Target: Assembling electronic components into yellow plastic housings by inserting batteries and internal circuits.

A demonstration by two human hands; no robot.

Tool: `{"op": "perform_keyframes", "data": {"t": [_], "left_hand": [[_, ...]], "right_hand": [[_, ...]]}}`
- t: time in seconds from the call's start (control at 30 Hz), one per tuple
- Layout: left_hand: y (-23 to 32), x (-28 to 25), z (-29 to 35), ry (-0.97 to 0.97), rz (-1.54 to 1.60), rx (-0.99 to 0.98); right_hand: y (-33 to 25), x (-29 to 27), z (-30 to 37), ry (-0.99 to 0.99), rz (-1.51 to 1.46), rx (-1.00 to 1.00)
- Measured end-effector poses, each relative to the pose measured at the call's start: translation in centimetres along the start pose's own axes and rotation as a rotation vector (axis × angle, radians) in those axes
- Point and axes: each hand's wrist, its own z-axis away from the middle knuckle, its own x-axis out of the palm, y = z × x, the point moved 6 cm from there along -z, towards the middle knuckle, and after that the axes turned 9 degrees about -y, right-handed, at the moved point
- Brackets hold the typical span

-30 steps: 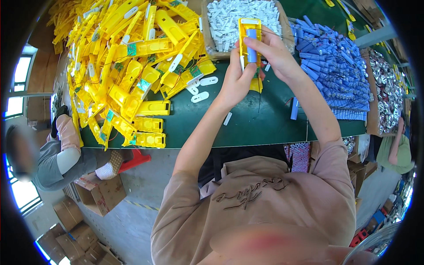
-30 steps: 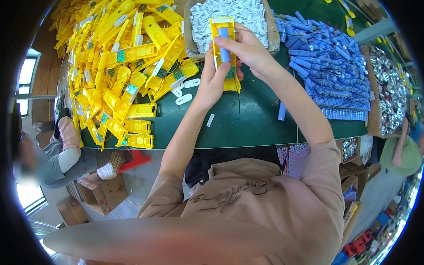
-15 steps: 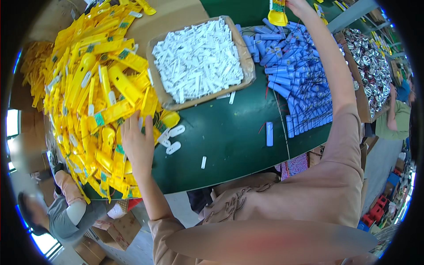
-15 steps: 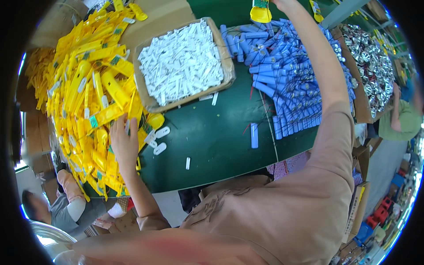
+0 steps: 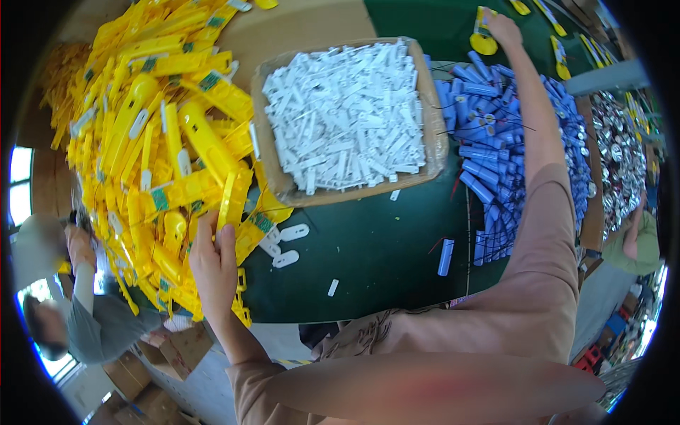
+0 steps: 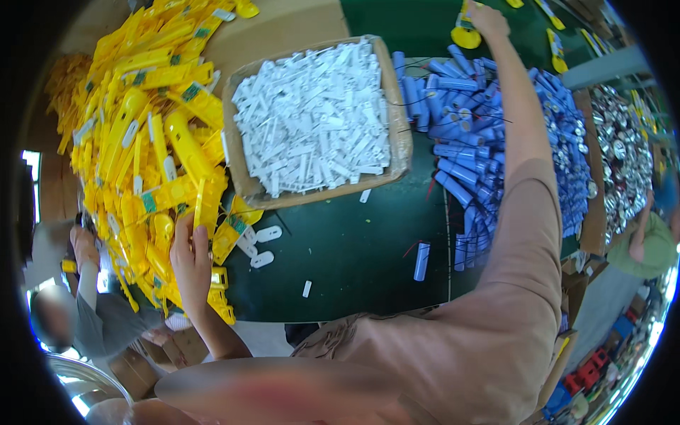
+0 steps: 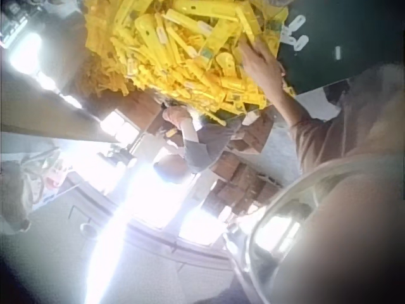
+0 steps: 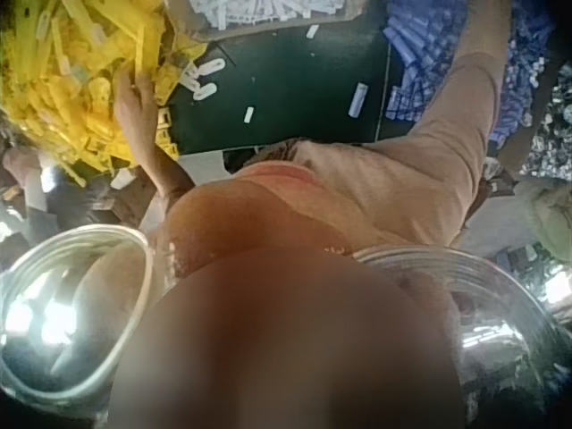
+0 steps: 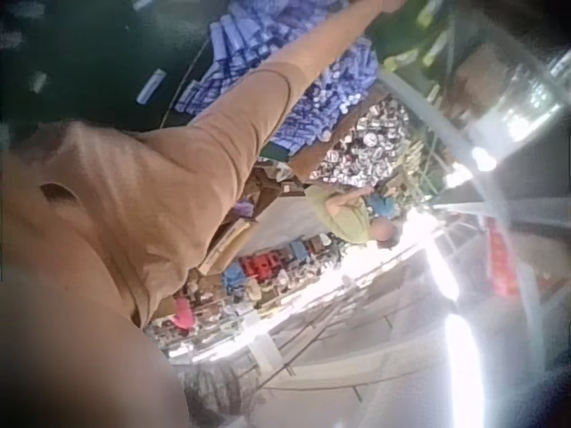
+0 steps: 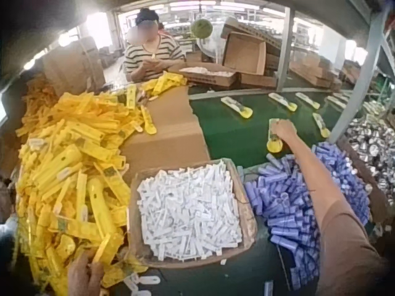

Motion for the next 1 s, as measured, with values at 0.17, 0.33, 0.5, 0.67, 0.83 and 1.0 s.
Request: {"op": "perform_keyframes", "data": {"t": [0.17, 0.33, 0.5, 0.67, 0.83, 1.0], "left_hand": [[-0.4, -1.9, 1.6, 0.072, 0.034, -0.033], [0.2, -2.8, 2.0, 0.070, 0.847, 0.229], [4.6, -2.0, 2.0, -0.123, 1.411, 0.489], [5.1, -0.5, 3.4, -0.209, 1.404, 0.466], [6.4, -0.5, 5.8, -0.219, 1.509, 0.496], [4.7, -2.3, 7.1, -0.068, 1.274, 0.480]], "right_hand": [[0.9, -3.6, 0.5, 0.071, -0.086, -0.085], [-6.6, -14.5, 15.6, 0.409, -0.342, -0.605], [-21.8, -17.9, 42.2, 0.019, -0.497, -1.092], [-23.4, -12.5, 50.1, -0.530, -0.837, -1.287], [-27.0, -7.6, 55.8, -0.828, -0.902, -1.377], [-27.5, -2.9, 59.6, -1.509, -1.314, -1.031]]}}
